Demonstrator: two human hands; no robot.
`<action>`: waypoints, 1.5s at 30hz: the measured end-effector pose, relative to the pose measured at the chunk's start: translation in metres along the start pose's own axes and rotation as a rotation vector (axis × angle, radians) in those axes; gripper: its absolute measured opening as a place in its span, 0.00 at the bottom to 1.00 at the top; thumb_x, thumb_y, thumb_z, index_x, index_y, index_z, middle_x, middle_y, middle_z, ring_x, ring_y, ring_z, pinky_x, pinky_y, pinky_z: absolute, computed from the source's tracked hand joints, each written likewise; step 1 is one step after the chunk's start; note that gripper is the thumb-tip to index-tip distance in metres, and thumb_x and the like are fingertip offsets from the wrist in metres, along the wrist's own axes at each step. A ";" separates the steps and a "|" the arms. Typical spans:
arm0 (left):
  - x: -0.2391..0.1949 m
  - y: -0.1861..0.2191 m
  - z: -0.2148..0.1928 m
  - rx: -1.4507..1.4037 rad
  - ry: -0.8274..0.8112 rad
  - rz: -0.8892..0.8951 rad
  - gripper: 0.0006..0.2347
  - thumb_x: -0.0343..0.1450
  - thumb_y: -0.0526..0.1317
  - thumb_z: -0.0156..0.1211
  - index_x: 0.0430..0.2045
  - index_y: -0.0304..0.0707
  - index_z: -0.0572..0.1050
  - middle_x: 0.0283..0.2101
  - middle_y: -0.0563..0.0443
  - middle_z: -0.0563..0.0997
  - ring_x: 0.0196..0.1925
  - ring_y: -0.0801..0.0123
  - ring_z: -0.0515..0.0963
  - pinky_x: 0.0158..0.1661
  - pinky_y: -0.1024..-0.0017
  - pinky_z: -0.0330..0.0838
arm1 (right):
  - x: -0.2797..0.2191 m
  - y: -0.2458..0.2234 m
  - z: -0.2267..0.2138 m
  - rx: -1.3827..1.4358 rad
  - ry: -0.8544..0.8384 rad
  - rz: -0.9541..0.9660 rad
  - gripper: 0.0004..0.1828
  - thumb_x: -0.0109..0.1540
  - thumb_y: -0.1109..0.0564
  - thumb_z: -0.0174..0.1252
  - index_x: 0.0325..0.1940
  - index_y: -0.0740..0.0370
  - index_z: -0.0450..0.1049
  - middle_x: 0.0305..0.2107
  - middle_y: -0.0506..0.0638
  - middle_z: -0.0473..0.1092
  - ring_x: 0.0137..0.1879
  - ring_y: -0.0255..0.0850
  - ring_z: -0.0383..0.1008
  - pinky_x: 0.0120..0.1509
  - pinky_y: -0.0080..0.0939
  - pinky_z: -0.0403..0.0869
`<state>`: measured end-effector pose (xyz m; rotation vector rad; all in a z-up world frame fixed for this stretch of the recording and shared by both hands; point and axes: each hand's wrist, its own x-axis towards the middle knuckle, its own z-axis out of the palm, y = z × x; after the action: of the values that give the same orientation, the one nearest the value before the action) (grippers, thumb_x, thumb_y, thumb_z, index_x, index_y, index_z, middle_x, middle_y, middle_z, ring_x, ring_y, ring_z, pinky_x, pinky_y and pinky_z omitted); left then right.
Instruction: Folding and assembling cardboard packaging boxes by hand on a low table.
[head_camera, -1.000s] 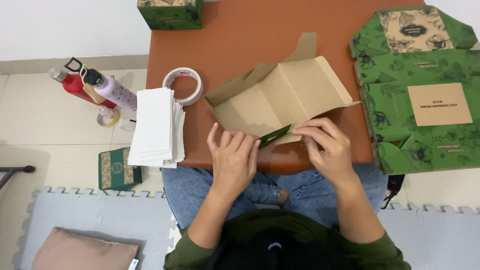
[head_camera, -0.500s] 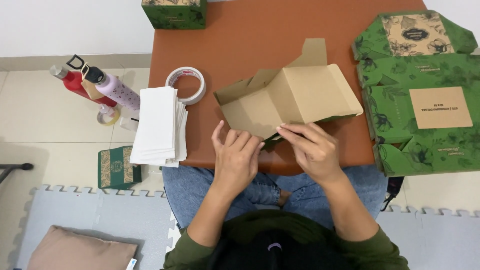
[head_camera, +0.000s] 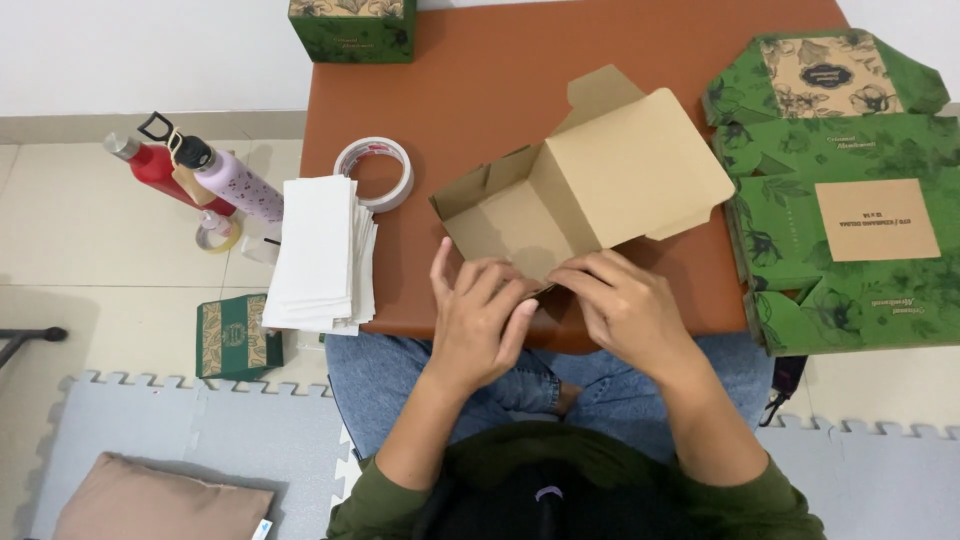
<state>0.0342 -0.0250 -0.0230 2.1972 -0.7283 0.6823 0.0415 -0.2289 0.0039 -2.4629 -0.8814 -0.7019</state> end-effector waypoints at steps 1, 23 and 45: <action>0.000 -0.004 -0.003 -0.001 -0.002 0.002 0.12 0.77 0.45 0.49 0.33 0.43 0.80 0.34 0.50 0.77 0.49 0.59 0.74 0.66 0.32 0.36 | -0.001 0.004 0.000 -0.001 0.002 0.002 0.14 0.62 0.66 0.53 0.42 0.52 0.81 0.37 0.43 0.78 0.42 0.43 0.79 0.43 0.38 0.78; 0.024 0.020 -0.025 -0.066 -0.130 -0.063 0.14 0.74 0.27 0.49 0.49 0.45 0.75 0.42 0.48 0.79 0.30 0.56 0.83 0.28 0.62 0.79 | -0.042 -0.023 -0.020 -0.045 -0.007 0.194 0.05 0.64 0.54 0.60 0.36 0.52 0.80 0.25 0.42 0.76 0.40 0.41 0.78 0.70 0.55 0.62; 0.000 -0.014 0.018 -0.453 0.132 -0.278 0.02 0.69 0.36 0.67 0.31 0.41 0.80 0.34 0.53 0.76 0.40 0.62 0.81 0.41 0.64 0.78 | -0.037 -0.024 -0.007 -0.047 0.038 0.254 0.10 0.65 0.53 0.61 0.29 0.56 0.76 0.22 0.45 0.74 0.37 0.43 0.77 0.70 0.55 0.61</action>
<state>0.0484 -0.0302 -0.0402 1.7728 -0.4444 0.4612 -0.0016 -0.2321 -0.0070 -2.5336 -0.5304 -0.6816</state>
